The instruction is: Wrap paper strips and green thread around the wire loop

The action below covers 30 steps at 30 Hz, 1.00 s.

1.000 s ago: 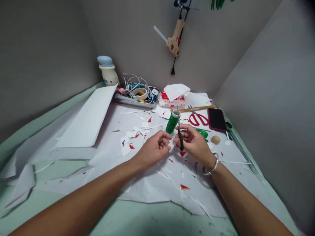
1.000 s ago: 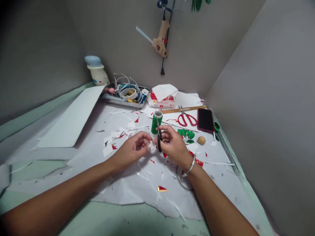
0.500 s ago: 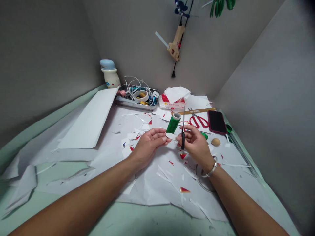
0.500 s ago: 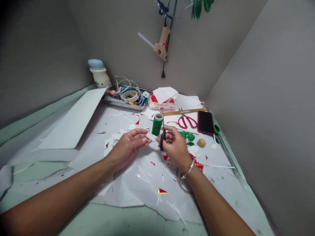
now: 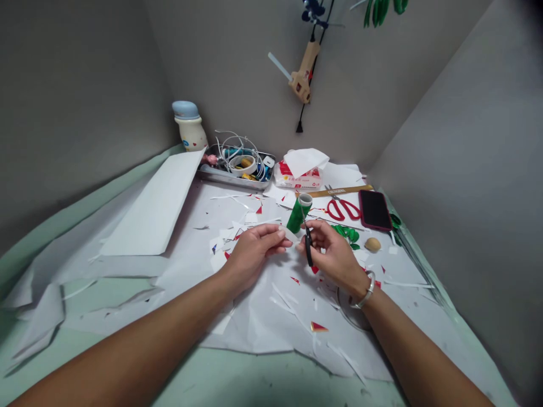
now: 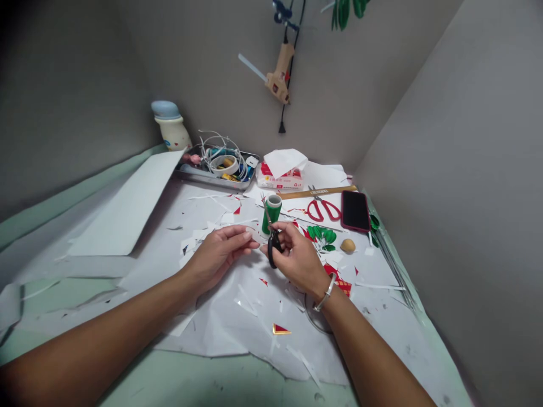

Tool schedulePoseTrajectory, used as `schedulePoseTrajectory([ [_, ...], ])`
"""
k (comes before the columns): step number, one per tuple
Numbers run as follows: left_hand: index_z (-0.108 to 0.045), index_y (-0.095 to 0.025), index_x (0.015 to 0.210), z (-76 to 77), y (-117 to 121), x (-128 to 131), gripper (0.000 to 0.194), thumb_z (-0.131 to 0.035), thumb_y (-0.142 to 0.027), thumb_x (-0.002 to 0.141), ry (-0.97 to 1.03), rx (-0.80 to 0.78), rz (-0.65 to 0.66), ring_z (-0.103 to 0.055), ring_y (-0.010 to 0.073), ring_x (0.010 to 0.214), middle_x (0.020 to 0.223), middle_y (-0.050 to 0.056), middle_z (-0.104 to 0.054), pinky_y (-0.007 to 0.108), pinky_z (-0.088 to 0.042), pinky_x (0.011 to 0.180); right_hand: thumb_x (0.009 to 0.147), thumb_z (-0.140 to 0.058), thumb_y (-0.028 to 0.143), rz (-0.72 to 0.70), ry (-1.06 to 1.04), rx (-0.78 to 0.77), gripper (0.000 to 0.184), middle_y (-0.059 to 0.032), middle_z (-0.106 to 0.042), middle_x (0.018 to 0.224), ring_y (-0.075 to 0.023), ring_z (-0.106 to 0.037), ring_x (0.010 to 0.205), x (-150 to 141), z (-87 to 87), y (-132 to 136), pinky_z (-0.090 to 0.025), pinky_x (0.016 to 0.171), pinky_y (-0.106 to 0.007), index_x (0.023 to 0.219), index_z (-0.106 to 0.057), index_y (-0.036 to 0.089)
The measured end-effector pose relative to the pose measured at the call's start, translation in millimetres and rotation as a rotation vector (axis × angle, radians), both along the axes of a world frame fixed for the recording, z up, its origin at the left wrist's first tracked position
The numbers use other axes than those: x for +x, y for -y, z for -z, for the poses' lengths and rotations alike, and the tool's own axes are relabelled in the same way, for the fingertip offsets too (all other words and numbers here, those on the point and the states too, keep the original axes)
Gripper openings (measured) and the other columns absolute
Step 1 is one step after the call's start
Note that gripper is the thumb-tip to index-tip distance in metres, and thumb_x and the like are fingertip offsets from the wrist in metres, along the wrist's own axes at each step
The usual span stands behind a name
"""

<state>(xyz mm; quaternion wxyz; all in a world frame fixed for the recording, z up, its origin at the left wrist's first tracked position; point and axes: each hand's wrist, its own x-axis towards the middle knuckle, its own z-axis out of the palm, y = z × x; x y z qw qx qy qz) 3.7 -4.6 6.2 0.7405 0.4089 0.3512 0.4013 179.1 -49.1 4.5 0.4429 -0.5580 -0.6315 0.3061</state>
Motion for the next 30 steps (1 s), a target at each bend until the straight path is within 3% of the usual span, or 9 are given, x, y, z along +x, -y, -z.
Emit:
schedulePoseTrajectory([
  [6,-0.061,-0.012,0.085,0.0,-7,-2,0.011,-0.067,-0.021,0.080,-0.013,0.019,-0.086,-0.063,0.0093,0.077,0.081,0.002,-0.063,0.020,-0.047,0.072,0.079,-0.063,0.035,-0.036,0.378,0.029,0.036,0.0024,-0.056,0.072,-0.0128,-0.051,0.061,12,-12.3,2,-0.040,0.059,-0.026,0.111,-0.056,0.021],
  [10,-0.061,-0.013,0.085,0.9,-8,-2,0.011,-0.066,-0.021,0.080,0.013,0.015,-0.106,-0.062,0.0090,0.077,0.080,0.002,-0.063,0.020,-0.046,0.073,0.076,-0.064,0.029,-0.061,0.545,0.054,0.036,0.0012,-0.061,0.077,-0.0140,-0.055,0.065,13,-16.1,4,-0.041,0.062,-0.027,0.111,-0.059,0.023],
  [30,-0.064,-0.012,0.088,6.8,-8,0,0.008,-0.062,-0.016,0.082,0.030,0.018,-0.082,-0.062,0.0109,0.079,0.085,0.005,-0.067,0.021,-0.046,0.073,0.076,-0.060,0.028,-0.103,0.743,0.134,0.039,-0.0011,-0.069,0.091,-0.0167,-0.063,0.077,13,-23.7,10,-0.045,0.071,-0.028,0.114,-0.061,0.023],
])
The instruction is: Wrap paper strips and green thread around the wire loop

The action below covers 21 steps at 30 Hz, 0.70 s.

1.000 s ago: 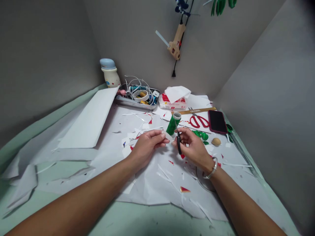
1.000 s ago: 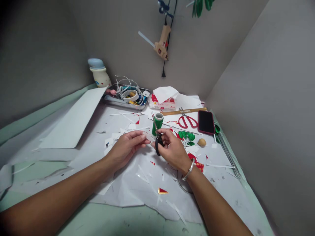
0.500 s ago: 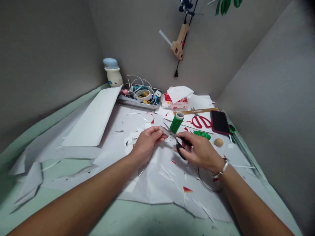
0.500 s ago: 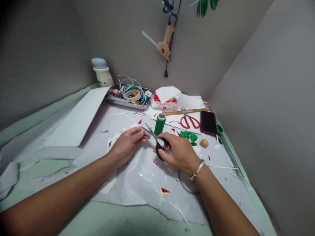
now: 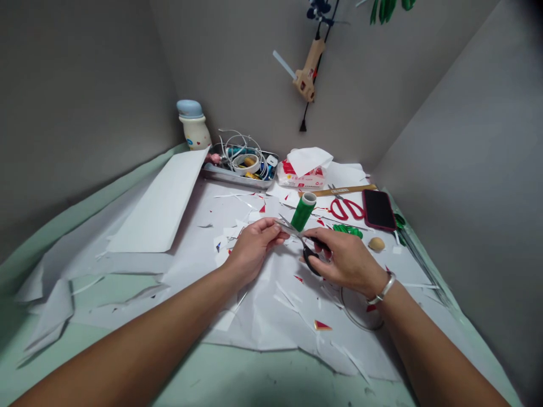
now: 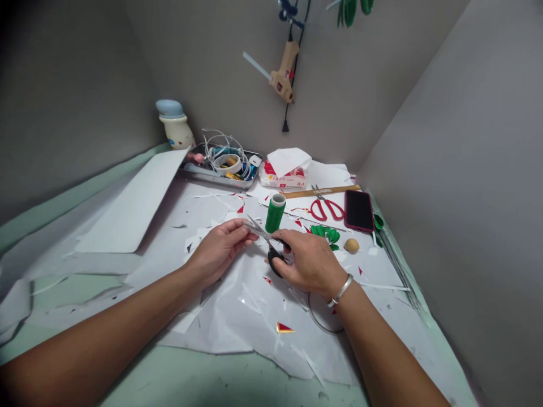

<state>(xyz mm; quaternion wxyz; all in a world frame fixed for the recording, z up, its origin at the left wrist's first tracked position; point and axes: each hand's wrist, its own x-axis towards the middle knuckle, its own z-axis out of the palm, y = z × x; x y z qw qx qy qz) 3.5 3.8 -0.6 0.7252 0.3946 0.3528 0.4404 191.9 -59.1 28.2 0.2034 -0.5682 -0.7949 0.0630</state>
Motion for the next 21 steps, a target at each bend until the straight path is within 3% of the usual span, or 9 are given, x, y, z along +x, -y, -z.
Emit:
schedulePoseTrajectory([
  [21,-0.066,-0.012,0.085,0.3,0.4,0.5,0.007,-0.060,-0.014,0.082,-0.022,0.014,0.026,-0.062,0.0099,0.076,0.085,0.006,-0.067,0.020,-0.047,0.074,0.078,-0.058,0.026,-0.012,0.031,0.008,0.037,-0.0009,-0.071,0.094,-0.0170,-0.065,0.078,2.4,0.8,1.6,-0.045,0.072,-0.028,0.115,-0.060,0.025],
])
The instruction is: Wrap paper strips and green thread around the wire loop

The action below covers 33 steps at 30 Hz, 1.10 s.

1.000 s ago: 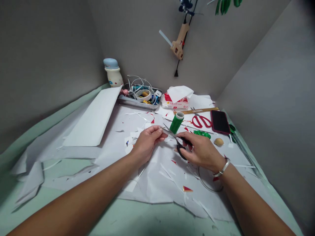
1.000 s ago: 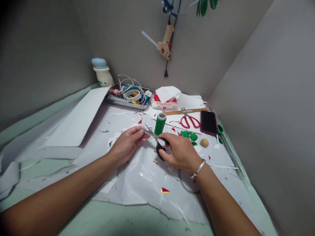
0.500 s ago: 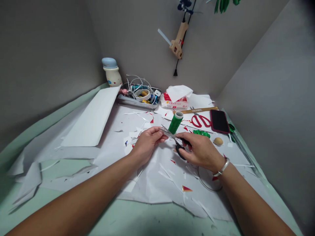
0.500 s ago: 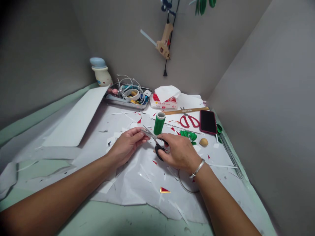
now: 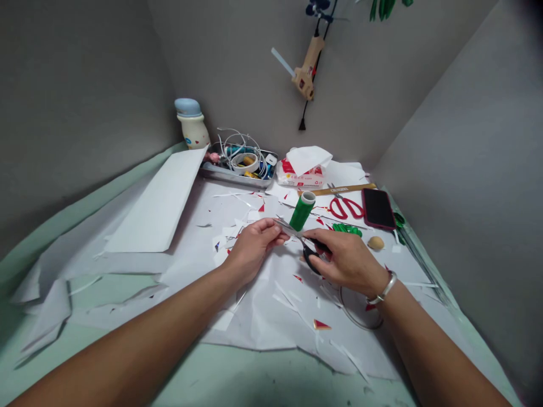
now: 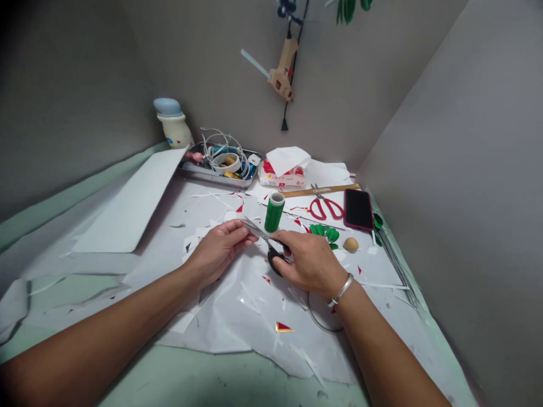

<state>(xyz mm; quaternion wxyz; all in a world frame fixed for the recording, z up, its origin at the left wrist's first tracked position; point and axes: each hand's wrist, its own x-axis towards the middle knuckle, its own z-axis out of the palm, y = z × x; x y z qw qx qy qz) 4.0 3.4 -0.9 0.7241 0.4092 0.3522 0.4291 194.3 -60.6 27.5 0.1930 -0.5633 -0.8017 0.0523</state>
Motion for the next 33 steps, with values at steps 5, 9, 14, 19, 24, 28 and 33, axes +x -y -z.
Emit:
schedulePoseTrajectory([
  [5,-0.065,-0.012,0.082,-0.9,-0.5,0.5,0.005,-0.062,-0.015,0.081,0.002,0.003,0.002,-0.062,0.0100,0.076,0.081,0.005,-0.066,0.020,-0.047,0.074,0.078,-0.058,0.026,-0.012,0.005,0.001,0.036,-0.0014,-0.071,0.091,-0.0171,-0.064,0.076,0.8,-0.9,0.0,-0.044,0.071,-0.028,0.114,-0.060,0.025],
  [9,-0.065,-0.013,0.080,-1.3,-0.3,0.4,0.003,-0.063,-0.015,0.080,0.010,-0.001,0.004,-0.062,0.0101,0.075,0.079,0.004,-0.066,0.021,-0.047,0.074,0.079,-0.058,0.026,-0.015,0.000,-0.006,0.034,-0.0004,-0.070,0.088,-0.0165,-0.063,0.073,0.8,-1.4,0.6,-0.043,0.069,-0.027,0.113,-0.060,0.025],
  [14,-0.064,-0.013,0.079,-2.8,0.7,-0.3,0.004,-0.064,-0.016,0.080,0.013,-0.003,0.005,-0.061,0.0102,0.075,0.077,0.004,-0.065,0.022,-0.047,0.074,0.079,-0.057,0.025,-0.020,-0.018,-0.014,0.033,-0.0005,-0.070,0.089,-0.0162,-0.062,0.074,0.2,-2.4,1.2,-0.042,0.069,-0.027,0.112,-0.060,0.024],
  [19,-0.064,-0.013,0.079,-2.4,0.5,-0.6,0.006,-0.067,-0.018,0.079,0.026,-0.007,0.014,-0.061,0.0104,0.075,0.077,0.003,-0.065,0.023,-0.047,0.076,0.079,-0.057,0.024,-0.023,-0.023,-0.025,0.032,0.0002,-0.069,0.083,-0.0153,-0.061,0.069,0.2,-3.8,0.6,-0.041,0.066,-0.026,0.110,-0.060,0.024],
  [24,-0.063,-0.014,0.079,-1.5,-0.2,-0.6,0.007,-0.067,-0.019,0.078,0.015,0.002,0.017,-0.061,0.0105,0.076,0.076,0.002,-0.063,0.022,-0.047,0.075,0.078,-0.057,0.023,-0.018,-0.025,-0.043,0.031,0.0005,-0.068,0.081,-0.0147,-0.059,0.068,-0.1,-6.3,1.5,-0.039,0.064,-0.025,0.109,-0.061,0.024],
  [28,-0.062,-0.014,0.075,-1.4,-0.4,-1.1,0.010,-0.068,-0.020,0.078,0.006,0.017,0.026,-0.061,0.0105,0.076,0.074,0.001,-0.061,0.021,-0.047,0.075,0.078,-0.057,0.022,-0.015,-0.027,-0.053,0.031,0.0014,-0.067,0.078,-0.0139,-0.058,0.065,0.6,-6.8,1.9,-0.038,0.062,-0.025,0.108,-0.062,0.024],
  [33,-0.063,-0.014,0.081,-2.8,-1.1,-2.0,0.010,-0.069,-0.021,0.077,0.010,0.000,-0.002,-0.061,0.0099,0.075,0.078,0.002,-0.062,0.021,-0.047,0.073,0.078,-0.059,0.024,0.014,-0.158,-0.093,0.030,0.0035,-0.059,0.068,-0.0115,-0.051,0.058,4.3,-4.1,-1.8,-0.036,0.056,-0.023,0.107,-0.061,0.023],
])
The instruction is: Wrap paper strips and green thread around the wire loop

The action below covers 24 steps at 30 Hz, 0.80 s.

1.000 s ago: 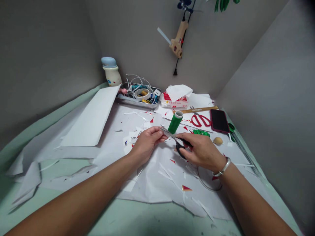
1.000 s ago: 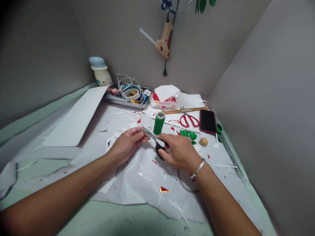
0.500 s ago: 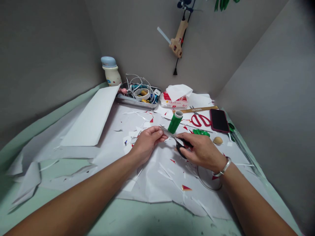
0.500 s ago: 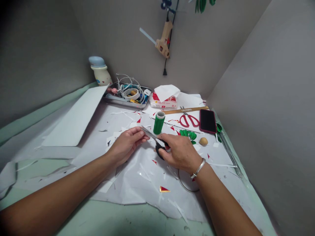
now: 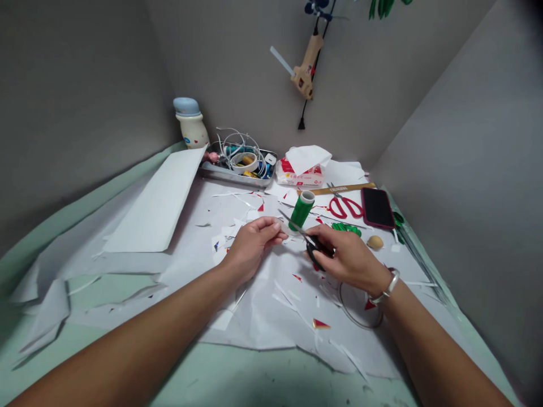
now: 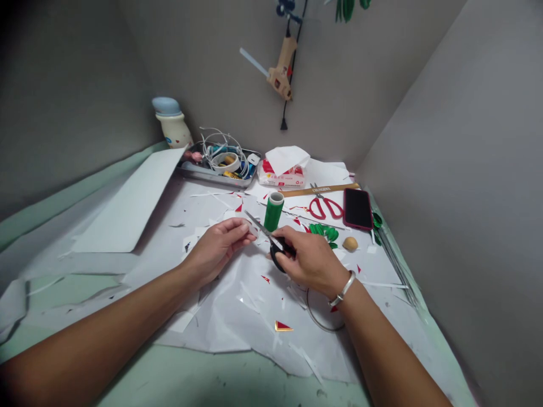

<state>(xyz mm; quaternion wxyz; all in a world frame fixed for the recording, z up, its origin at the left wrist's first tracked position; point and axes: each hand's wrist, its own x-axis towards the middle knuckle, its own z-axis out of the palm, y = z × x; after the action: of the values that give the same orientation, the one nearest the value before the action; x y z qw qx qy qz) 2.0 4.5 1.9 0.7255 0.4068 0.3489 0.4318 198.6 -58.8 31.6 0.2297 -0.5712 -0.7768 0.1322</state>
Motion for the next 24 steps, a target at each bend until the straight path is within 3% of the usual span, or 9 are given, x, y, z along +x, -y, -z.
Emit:
schedulePoseTrajectory([
  [4,-0.064,-0.014,0.081,-2.7,2,0,0.010,-0.070,-0.019,0.076,-0.050,-0.001,-0.018,-0.062,0.0112,0.072,0.076,0.003,-0.064,0.022,-0.046,0.068,0.080,-0.061,0.033,0.020,-0.249,-0.110,0.030,0.0043,-0.052,0.064,-0.0114,-0.047,0.056,-2,8.3,-6,-0.037,0.053,-0.024,0.107,-0.057,0.021],
  [8,-0.066,-0.015,0.081,-5.2,9,1,0.010,-0.071,-0.020,0.074,-0.142,0.075,0.024,-0.061,0.0120,0.065,0.072,0.004,-0.066,0.024,-0.044,0.063,0.077,-0.066,0.035,0.024,-0.625,-0.237,0.039,0.0009,-0.061,0.077,-0.0132,-0.056,0.066,-13,20.9,-9,-0.045,0.059,-0.026,0.109,-0.051,0.021],
  [11,-0.068,-0.015,0.080,-5.6,14,2,0.009,-0.071,-0.021,0.074,-0.171,0.152,0.085,-0.060,0.0129,0.062,0.068,0.004,-0.067,0.025,-0.043,0.063,0.072,-0.071,0.031,0.054,-0.790,-0.278,0.044,0.0024,-0.061,0.074,-0.0125,-0.057,0.065,-21,24.9,-9,-0.044,0.056,-0.024,0.109,-0.051,0.022],
  [17,-0.071,-0.018,0.089,-5.1,15,1,0.014,-0.070,-0.025,0.077,-0.085,0.138,0.184,-0.057,0.0111,0.065,0.076,0.003,-0.068,0.025,-0.042,0.066,0.067,-0.076,0.033,0.118,-0.986,-0.398,0.046,0.0051,-0.060,0.067,-0.0097,-0.054,0.055,-21,16.2,-8,-0.041,0.051,-0.022,0.106,-0.053,0.020],
  [21,-0.072,-0.018,0.100,-8.3,15,1,0.022,-0.068,-0.025,0.079,0.033,0.074,0.307,-0.056,0.0107,0.070,0.086,0.006,-0.068,0.024,-0.041,0.067,0.068,-0.075,0.033,0.067,-1.033,-0.446,0.043,0.0033,-0.062,0.071,-0.0093,-0.055,0.054,-21,15.5,-8,-0.040,0.050,-0.021,0.104,-0.054,0.020],
  [24,-0.072,-0.016,0.097,-9.8,14,1,0.022,-0.070,-0.025,0.078,0.075,0.022,0.357,-0.054,0.0099,0.068,0.084,0.005,-0.066,0.023,-0.040,0.067,0.070,-0.074,0.036,0.042,-1.060,-0.453,0.042,0.0030,-0.062,0.075,-0.0091,-0.055,0.054,-22,18.1,-8,-0.040,0.049,-0.021,0.103,-0.054,0.021],
])
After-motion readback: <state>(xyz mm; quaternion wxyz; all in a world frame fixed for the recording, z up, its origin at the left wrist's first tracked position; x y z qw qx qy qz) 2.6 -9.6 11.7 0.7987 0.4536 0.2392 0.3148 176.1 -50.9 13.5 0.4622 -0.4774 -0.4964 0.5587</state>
